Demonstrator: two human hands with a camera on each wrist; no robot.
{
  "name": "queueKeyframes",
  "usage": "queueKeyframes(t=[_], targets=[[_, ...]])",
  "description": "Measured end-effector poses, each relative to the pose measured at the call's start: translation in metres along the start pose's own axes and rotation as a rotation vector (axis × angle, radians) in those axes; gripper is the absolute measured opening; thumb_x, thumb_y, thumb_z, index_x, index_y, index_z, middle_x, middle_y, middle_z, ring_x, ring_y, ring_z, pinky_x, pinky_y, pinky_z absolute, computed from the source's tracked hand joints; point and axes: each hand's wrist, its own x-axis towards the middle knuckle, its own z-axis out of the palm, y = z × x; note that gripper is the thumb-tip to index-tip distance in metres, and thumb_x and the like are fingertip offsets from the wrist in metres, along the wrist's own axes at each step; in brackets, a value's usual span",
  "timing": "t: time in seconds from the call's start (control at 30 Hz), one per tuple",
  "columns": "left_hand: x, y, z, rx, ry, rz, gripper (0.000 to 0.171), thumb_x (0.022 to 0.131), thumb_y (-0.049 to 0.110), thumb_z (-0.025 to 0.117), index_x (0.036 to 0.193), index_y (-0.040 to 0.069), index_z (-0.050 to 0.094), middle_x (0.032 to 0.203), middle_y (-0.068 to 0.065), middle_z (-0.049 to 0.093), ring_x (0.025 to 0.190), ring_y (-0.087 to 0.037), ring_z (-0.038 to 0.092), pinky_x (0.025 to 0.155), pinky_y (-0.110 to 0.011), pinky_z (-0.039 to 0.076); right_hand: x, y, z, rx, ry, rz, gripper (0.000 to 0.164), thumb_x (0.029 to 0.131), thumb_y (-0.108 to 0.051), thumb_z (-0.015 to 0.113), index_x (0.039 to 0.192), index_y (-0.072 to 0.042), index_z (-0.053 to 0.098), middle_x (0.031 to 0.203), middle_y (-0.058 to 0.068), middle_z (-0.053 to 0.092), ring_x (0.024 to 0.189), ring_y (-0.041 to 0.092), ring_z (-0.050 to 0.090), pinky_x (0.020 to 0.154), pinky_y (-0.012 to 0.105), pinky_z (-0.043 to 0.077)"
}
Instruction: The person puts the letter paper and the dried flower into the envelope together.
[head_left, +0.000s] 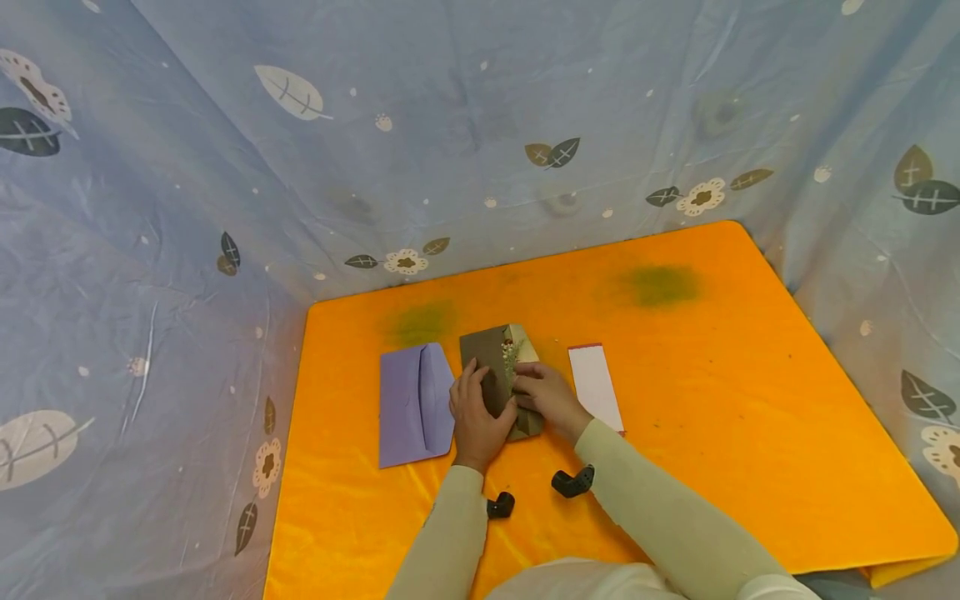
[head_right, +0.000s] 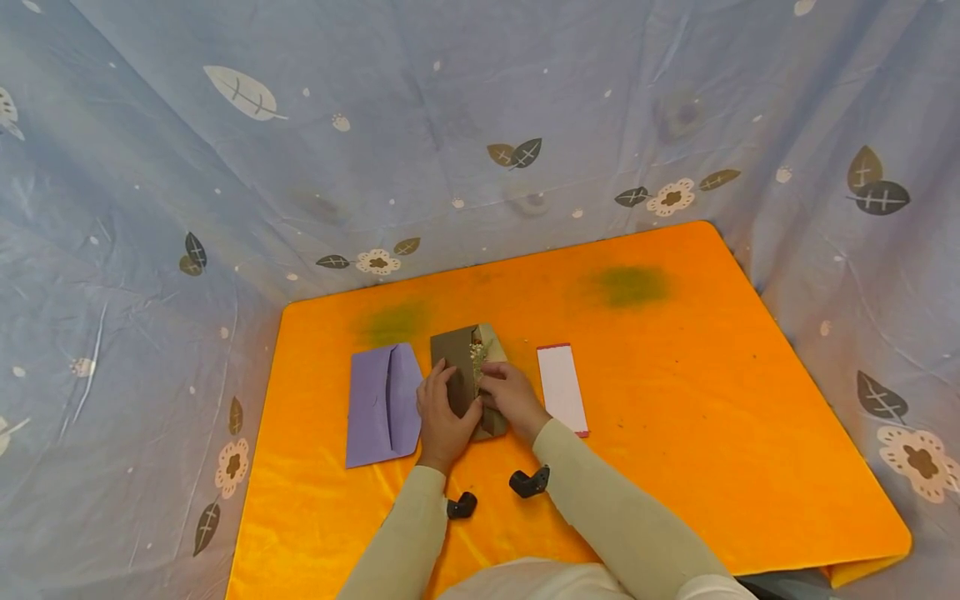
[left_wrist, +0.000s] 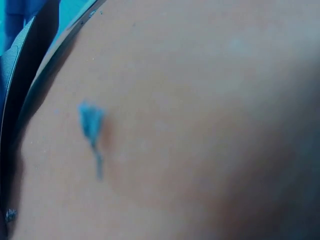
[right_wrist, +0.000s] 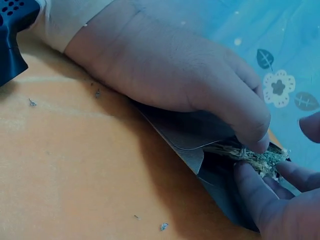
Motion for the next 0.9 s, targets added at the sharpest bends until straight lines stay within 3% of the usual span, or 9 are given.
queueKeyframes(t=[0.3,0.53,0.77,0.9], targets=[[-0.001,0.001,-0.001,-0.029,-0.013,-0.015,0.064,0.095,0.035,0.078,0.149,0.008,0.057,0.169,-0.015,0.041,0.146,-0.040,0.038,0.117,-0.067,0.025,0.002,0.003,0.002,0.020,-0.109,0.018,0.057,0.112,-0.023,0.061,0.159,0.007,0.048,0.154,0.028,0.052,0.138,0.042,0.056,0.106,0.045,0.053],[0.000,0.000,0.000,-0.033,0.002,0.004,0.063,0.095,0.034,0.076,0.148,0.005,0.057,0.167,-0.018,0.042,0.145,-0.041,0.038,0.115,-0.067,0.026,0.002,0.006,0.005,0.057,-0.168,0.035,0.065,0.112,-0.029,0.061,0.162,0.008,0.040,0.151,0.027,0.053,0.124,0.035,0.061,0.101,0.040,0.055],[0.000,-0.001,0.000,-0.042,0.015,0.017,0.062,0.095,0.032,0.076,0.148,0.005,0.057,0.166,-0.019,0.043,0.144,-0.041,0.040,0.115,-0.067,0.026,0.003,0.009,0.007,0.125,-0.240,0.023,0.064,0.114,-0.031,0.056,0.163,0.008,0.038,0.156,0.028,0.048,0.131,0.037,0.058,0.102,0.037,0.054],[0.000,0.000,-0.001,-0.046,0.027,0.031,0.061,0.095,0.031,0.075,0.147,0.004,0.057,0.165,-0.020,0.044,0.141,-0.042,0.041,0.114,-0.068,0.028,0.003,0.011,0.008,0.183,-0.276,0.006,0.059,0.116,-0.029,0.050,0.160,0.010,0.039,0.153,0.027,0.048,0.125,0.033,0.057,0.096,0.033,0.055]])
